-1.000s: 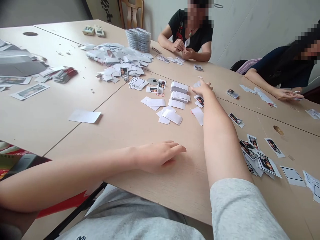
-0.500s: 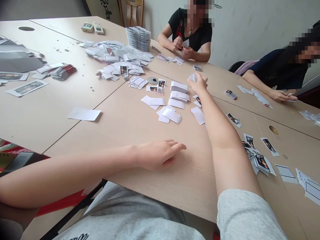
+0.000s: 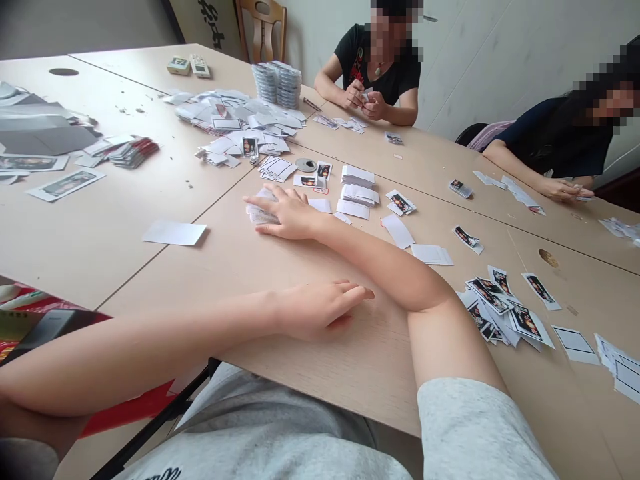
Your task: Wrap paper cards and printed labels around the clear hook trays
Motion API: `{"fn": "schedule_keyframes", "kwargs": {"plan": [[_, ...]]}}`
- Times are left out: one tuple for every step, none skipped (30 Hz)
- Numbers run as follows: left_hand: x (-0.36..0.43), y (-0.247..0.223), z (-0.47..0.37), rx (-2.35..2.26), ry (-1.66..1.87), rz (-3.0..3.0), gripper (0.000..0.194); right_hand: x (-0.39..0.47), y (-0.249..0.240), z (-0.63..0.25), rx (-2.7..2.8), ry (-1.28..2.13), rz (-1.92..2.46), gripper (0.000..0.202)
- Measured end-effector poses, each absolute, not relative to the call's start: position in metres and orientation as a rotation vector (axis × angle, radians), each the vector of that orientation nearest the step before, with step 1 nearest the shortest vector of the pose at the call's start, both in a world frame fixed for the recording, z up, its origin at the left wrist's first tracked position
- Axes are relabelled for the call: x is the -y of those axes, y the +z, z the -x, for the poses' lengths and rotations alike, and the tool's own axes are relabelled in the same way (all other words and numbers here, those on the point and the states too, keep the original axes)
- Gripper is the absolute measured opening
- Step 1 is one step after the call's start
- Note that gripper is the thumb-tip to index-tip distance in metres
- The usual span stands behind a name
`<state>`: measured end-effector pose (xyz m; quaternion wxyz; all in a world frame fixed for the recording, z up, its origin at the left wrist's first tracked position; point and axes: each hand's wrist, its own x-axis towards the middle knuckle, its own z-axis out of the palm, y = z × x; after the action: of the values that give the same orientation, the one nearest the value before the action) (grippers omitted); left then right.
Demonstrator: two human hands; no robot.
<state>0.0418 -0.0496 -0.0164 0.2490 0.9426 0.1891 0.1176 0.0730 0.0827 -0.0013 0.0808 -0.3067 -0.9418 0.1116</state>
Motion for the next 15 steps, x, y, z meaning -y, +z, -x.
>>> {"fn": "schedule_keyframes", "kwargs": {"plan": [[0.050,-0.016,-0.042,-0.519,0.316,-2.563,0.040,-0.082,-0.002,-0.072,2.848,0.314,0.897,0.067],[0.050,-0.016,-0.042,-0.525,0.314,-2.558,0.040,-0.083,-0.001,-0.073,2.861,0.300,0.888,0.072],[0.050,-0.016,-0.042,-0.530,0.315,-2.555,0.040,-0.084,0.001,-0.076,2.858,0.291,0.896,0.078],[0.050,-0.016,-0.042,-0.533,0.318,-2.556,0.039,-0.086,0.005,-0.080,2.842,0.284,0.922,0.083],[0.051,-0.015,-0.042,-0.534,0.321,-2.559,0.039,-0.088,0.009,-0.086,2.820,0.276,0.963,0.085],[0.051,-0.015,-0.042,-0.537,0.322,-2.563,0.040,-0.090,0.015,-0.093,2.795,0.266,1.015,0.086],[0.051,-0.015,-0.042,-0.540,0.318,-2.568,0.040,-0.093,0.021,-0.103,2.770,0.250,1.069,0.084],[0.051,-0.015,-0.042,-0.542,0.310,-2.573,0.041,-0.095,0.027,-0.113,2.748,0.237,1.123,0.080],[0.051,-0.015,-0.042,-0.547,0.298,-2.578,0.041,-0.097,0.034,-0.126,2.723,0.217,1.182,0.077],[0.051,-0.014,-0.042,-0.553,0.287,-2.582,0.041,-0.098,0.039,-0.139,2.697,0.194,1.250,0.073],[0.050,-0.013,-0.042,-0.561,0.276,-2.586,0.041,-0.098,0.045,-0.153,2.672,0.166,1.326,0.069],[0.050,-0.011,-0.042,-0.568,0.265,-2.589,0.040,-0.097,0.050,-0.168,2.650,0.141,1.406,0.065],[0.050,-0.009,-0.041,-0.573,0.254,-2.589,0.038,-0.095,0.054,-0.184,2.633,0.123,1.486,0.062],[0.050,-0.006,-0.040,-0.576,0.245,-2.592,0.036,-0.093,0.057,-0.201,2.623,0.115,1.562,0.058],[0.050,-0.002,-0.039,-0.579,0.235,-2.600,0.033,-0.089,0.060,-0.219,2.609,0.115,1.648,0.055]]}}
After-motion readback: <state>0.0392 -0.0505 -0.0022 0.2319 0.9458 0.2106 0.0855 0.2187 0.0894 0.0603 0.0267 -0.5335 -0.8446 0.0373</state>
